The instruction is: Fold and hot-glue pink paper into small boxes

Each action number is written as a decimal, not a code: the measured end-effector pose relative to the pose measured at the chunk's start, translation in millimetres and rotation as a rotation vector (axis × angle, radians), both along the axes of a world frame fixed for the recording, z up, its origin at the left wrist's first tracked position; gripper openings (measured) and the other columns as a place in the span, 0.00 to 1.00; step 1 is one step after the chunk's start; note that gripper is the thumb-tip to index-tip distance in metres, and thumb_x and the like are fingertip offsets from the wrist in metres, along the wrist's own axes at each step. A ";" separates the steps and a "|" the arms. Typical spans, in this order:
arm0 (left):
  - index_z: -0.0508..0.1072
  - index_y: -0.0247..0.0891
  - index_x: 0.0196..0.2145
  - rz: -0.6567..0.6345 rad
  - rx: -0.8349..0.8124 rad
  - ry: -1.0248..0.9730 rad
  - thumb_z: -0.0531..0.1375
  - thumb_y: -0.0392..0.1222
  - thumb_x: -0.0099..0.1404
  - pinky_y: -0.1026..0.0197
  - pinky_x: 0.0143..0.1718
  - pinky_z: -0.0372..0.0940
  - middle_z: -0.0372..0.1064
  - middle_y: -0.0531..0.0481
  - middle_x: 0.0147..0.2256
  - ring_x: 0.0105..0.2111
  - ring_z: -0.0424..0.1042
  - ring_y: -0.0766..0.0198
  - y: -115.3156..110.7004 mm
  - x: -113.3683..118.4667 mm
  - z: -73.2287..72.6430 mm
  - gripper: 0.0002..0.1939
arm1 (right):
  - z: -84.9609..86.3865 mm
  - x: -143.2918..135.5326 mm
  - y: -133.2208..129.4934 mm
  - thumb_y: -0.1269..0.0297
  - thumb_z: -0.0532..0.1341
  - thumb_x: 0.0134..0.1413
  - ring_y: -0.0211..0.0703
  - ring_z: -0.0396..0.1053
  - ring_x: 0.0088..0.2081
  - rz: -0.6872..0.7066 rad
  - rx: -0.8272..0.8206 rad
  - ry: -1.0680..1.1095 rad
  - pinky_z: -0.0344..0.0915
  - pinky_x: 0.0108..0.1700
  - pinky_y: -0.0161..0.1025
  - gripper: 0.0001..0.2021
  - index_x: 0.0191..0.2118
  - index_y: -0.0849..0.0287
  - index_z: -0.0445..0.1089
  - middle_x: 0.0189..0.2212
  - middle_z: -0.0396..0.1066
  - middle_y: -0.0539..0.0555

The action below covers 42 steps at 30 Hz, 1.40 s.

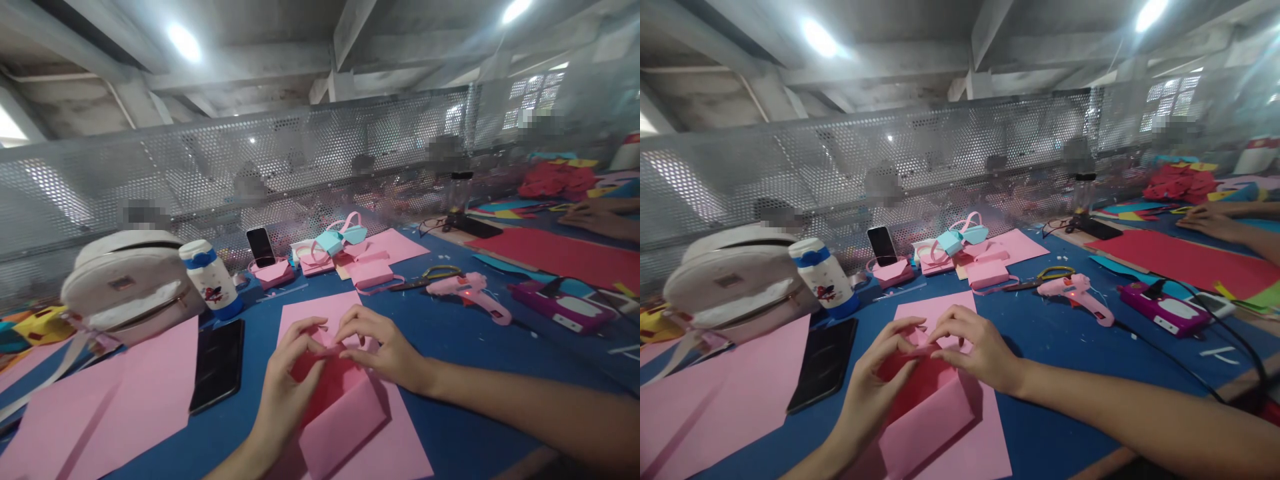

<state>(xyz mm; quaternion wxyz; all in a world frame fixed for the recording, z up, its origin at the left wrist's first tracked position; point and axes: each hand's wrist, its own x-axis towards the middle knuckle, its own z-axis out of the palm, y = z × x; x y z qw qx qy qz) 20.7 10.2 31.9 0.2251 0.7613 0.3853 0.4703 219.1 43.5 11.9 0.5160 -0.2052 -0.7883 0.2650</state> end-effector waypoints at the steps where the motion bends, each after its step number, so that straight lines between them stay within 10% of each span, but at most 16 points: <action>1: 0.71 0.41 0.28 0.006 -0.002 -0.009 0.59 0.32 0.65 0.58 0.51 0.63 0.71 0.47 0.50 0.52 0.70 0.57 -0.4 0.5 0.1 0.08 | 0.0 0.0 -0.2 0.55 0.63 0.61 0.42 0.68 0.40 -0.007 0.010 -0.002 0.63 0.39 0.37 0.11 0.41 0.56 0.76 0.37 0.69 0.54; 42: 0.77 0.40 0.39 -0.056 -0.094 -0.007 0.56 0.44 0.70 0.58 0.49 0.67 0.77 0.45 0.43 0.47 0.74 0.55 8.1 -5.5 23.5 0.11 | 10.2 3.4 -1.3 0.61 0.60 0.65 0.43 0.67 0.42 -0.094 0.108 -0.076 0.64 0.45 0.40 0.06 0.38 0.56 0.73 0.38 0.66 0.54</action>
